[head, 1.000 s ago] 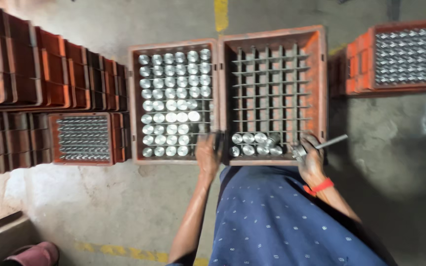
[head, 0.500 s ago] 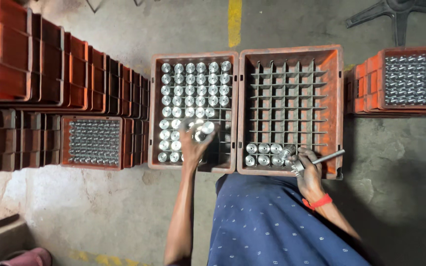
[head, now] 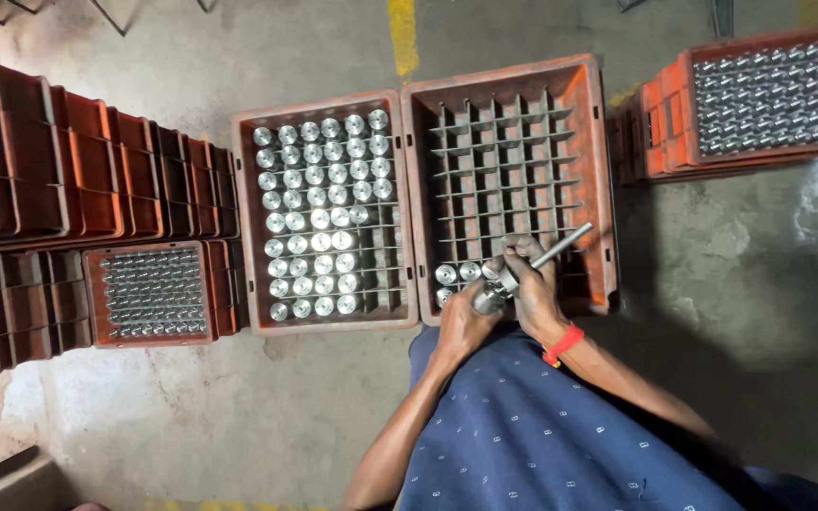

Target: The person transfers small cylindrical metal parts from one orange crate to another, placing them into a grid of slots. The person uses both hands to pick and place the parts, filling the second crate systematically.

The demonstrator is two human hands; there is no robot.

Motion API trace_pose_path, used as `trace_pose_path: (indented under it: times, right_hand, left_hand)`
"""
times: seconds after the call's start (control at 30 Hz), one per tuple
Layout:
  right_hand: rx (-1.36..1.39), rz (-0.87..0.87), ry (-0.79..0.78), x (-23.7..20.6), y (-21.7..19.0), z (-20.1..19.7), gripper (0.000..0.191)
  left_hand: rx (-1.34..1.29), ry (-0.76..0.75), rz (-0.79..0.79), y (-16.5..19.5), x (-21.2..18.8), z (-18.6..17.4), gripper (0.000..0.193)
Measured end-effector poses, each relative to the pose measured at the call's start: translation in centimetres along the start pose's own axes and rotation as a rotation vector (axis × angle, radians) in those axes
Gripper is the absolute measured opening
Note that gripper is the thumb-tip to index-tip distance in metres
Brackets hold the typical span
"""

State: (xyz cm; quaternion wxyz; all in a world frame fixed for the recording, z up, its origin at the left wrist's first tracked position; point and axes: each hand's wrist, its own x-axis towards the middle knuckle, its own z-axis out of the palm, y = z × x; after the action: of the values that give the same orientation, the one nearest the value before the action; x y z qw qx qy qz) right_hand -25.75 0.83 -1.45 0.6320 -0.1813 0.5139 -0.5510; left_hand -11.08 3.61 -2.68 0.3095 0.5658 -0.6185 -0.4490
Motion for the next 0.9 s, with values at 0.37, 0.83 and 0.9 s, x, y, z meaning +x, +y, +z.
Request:
trace_pose_path:
  times: [0.37, 0.83, 0.9]
  right_hand:
    - [-0.082, 0.07, -0.134, 0.7, -0.8, -9.2, 0.019]
    - [0.21, -0.071, 0.22, 1.2, -4.2, -18.4, 0.016]
    - [0.225, -0.078, 0.206, 0.7, -3.6, -18.1, 0.016]
  left_hand:
    - [-0.194, -0.396, -0.104, 3.4, 0.1, 5.2, 0.058]
    - [0.316, -0.146, 0.342, 0.1, -0.7, 5.9, 0.057]
    - [0.397, -0.021, 0.197, -0.2, -0.3, 5.3, 0.064]
